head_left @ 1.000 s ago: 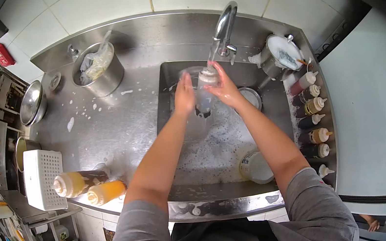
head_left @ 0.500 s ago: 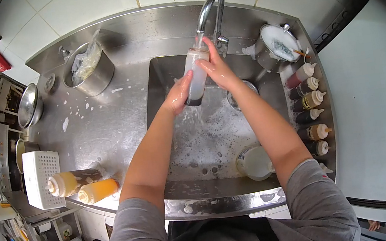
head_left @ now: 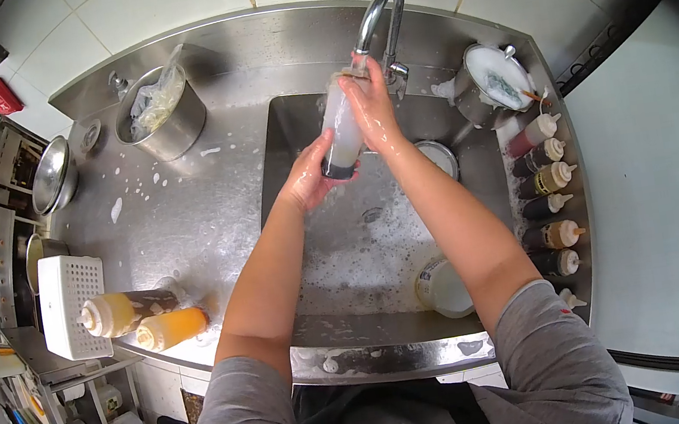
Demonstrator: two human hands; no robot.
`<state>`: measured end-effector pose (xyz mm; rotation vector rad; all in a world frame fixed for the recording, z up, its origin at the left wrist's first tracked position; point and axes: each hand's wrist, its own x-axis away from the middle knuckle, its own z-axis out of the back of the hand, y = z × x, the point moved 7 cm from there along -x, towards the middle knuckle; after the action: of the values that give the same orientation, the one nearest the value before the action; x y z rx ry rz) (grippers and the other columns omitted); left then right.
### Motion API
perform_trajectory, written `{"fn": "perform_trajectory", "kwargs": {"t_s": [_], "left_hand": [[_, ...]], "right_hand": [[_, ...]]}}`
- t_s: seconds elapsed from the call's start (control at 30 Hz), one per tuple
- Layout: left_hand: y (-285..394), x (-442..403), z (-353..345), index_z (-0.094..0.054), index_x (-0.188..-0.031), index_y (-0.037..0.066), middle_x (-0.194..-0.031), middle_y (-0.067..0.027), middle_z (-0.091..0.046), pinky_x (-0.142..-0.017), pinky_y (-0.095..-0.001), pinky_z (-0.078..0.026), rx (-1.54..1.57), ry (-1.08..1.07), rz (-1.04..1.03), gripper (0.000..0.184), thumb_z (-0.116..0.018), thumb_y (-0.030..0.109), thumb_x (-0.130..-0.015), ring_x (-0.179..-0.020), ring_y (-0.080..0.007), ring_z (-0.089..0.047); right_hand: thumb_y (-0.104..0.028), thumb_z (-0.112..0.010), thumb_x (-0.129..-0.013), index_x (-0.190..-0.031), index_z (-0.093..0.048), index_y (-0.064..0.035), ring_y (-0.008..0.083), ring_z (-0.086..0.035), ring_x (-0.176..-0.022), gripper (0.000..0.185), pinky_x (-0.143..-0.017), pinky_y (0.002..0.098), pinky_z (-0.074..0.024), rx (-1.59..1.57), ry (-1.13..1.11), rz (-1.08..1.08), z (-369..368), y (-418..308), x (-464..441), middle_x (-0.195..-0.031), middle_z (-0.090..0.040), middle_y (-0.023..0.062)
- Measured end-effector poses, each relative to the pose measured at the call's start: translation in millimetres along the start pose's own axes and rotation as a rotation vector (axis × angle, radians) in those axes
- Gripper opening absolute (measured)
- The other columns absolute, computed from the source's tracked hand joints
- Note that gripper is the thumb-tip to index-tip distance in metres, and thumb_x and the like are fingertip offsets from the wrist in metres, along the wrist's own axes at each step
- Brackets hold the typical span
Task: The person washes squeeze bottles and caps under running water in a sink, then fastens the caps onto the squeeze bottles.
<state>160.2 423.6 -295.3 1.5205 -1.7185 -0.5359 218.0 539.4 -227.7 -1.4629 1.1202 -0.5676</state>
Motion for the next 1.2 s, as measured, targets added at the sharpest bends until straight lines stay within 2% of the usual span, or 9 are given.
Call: {"fn": "perform_trajectory", "kwargs": {"t_s": [0.13, 0.2, 0.33, 0.4, 0.5, 0.73, 0.97, 1.07, 1.2], "left_hand": [[6, -11, -3, -0.043, -0.133, 0.003, -0.115, -0.0142, -0.058, -0.083, -0.0371, -0.051, -0.326, 0.188, -0.079, 0.06, -0.056, 0.044, -0.092, -0.1, -0.0218, -0.06], [33, -4, -10, -0.043, -0.134, 0.005, -0.115, -0.0146, -0.058, -0.084, -0.0375, -0.05, -1.152, 0.467, -0.562, 0.059, -0.058, 0.043, -0.092, -0.103, -0.023, -0.058], [35, 8, -14, -0.043, -0.134, 0.007, -0.115, -0.0154, -0.058, -0.085, -0.0381, -0.05, -1.188, 0.482, -0.737, 0.059, -0.053, 0.048, -0.093, -0.101, -0.0237, -0.059], [0, -14, 3, -0.044, -0.134, 0.009, -0.113, -0.0153, -0.058, -0.085, -0.0386, -0.051, -0.101, 0.075, -0.151, 0.059, -0.043, 0.054, -0.095, -0.099, -0.0246, -0.06], [-12, -20, 2, -0.044, -0.133, 0.009, -0.112, -0.0141, -0.058, -0.083, -0.0395, -0.052, 0.11, 0.002, 0.243, 0.06, -0.035, 0.055, -0.097, -0.098, -0.025, -0.061], [26, -59, 9, -0.055, -0.122, -0.005, -0.118, -0.022, -0.06, -0.098, -0.0344, -0.037, -0.584, 0.409, -0.37, 0.061, -0.035, 0.046, -0.098, -0.109, -0.0315, -0.057], [61, -77, -20, -0.057, -0.117, -0.008, -0.113, -0.0255, -0.06, -0.092, -0.0383, -0.042, -0.351, 0.528, -0.203, 0.062, -0.039, 0.047, -0.095, -0.108, -0.031, -0.057], [32, -67, 7, -0.05, -0.127, -0.006, -0.121, -0.0218, -0.058, -0.095, -0.0379, -0.042, -0.282, 0.519, -0.366, 0.073, -0.036, 0.057, -0.094, -0.11, -0.0301, -0.056], [3, -39, 14, -0.042, -0.134, -0.004, -0.128, -0.0171, -0.053, -0.101, -0.0357, -0.038, 0.034, 0.229, -0.145, 0.082, -0.03, 0.066, -0.093, -0.119, -0.0258, -0.05]], "right_hand": [[-0.02, -0.067, -0.085, -0.128, -0.041, -0.012, 0.0202, -0.059, -0.09, 0.051, -0.078, 0.0339, -0.0478, 0.27, 0.153, 0.052, 16, -6, -4, -0.099, -0.061, 0.0116], [-0.018, -0.066, -0.086, -0.128, -0.041, -0.0118, 0.0189, -0.059, -0.09, 0.049, -0.078, 0.0333, -0.0478, 0.433, 0.203, 0.033, 18, -16, -3, -0.099, -0.061, 0.0116], [-0.018, -0.067, -0.085, -0.125, -0.044, -0.0079, 0.0196, -0.058, -0.091, 0.048, -0.08, 0.034, -0.0474, 0.265, 0.18, 0.07, 10, -21, -5, -0.103, -0.06, 0.0131], [-0.017, -0.068, -0.084, -0.124, -0.045, -0.0068, 0.019, -0.059, -0.091, 0.048, -0.08, 0.0327, -0.0476, 0.254, 0.06, 0.17, 5, -12, -12, -0.104, -0.061, 0.0122], [-0.017, -0.067, -0.085, -0.124, -0.045, -0.0069, 0.0189, -0.061, -0.088, 0.046, -0.08, 0.0307, -0.0478, 0.346, 0.073, 0.303, 6, -11, -10, -0.101, -0.063, 0.0116], [-0.017, -0.064, -0.086, -0.123, -0.047, -0.0075, 0.0201, -0.063, -0.087, 0.042, -0.079, 0.0314, -0.0484, 0.329, 0.243, 0.149, 25, -35, -11, -0.094, -0.065, 0.0124], [-0.02, -0.065, -0.085, -0.121, -0.051, -0.0098, 0.0261, -0.063, -0.092, 0.04, -0.083, 0.0368, -0.0478, 0.395, 0.123, 0.159, 24, -12, -14, -0.102, -0.065, 0.0141], [-0.021, -0.068, -0.081, -0.121, -0.052, -0.0108, 0.0352, -0.058, -0.102, 0.044, -0.088, 0.0403, -0.0452, 0.676, -0.044, 0.459, -6, -29, -6, -0.111, -0.061, 0.0184], [-0.02, -0.064, -0.087, -0.122, -0.051, -0.01, 0.0252, -0.056, -0.107, 0.038, -0.092, 0.034, -0.0423, 0.583, -0.185, 0.287, -22, -21, 17, -0.12, -0.057, 0.0127]]}}
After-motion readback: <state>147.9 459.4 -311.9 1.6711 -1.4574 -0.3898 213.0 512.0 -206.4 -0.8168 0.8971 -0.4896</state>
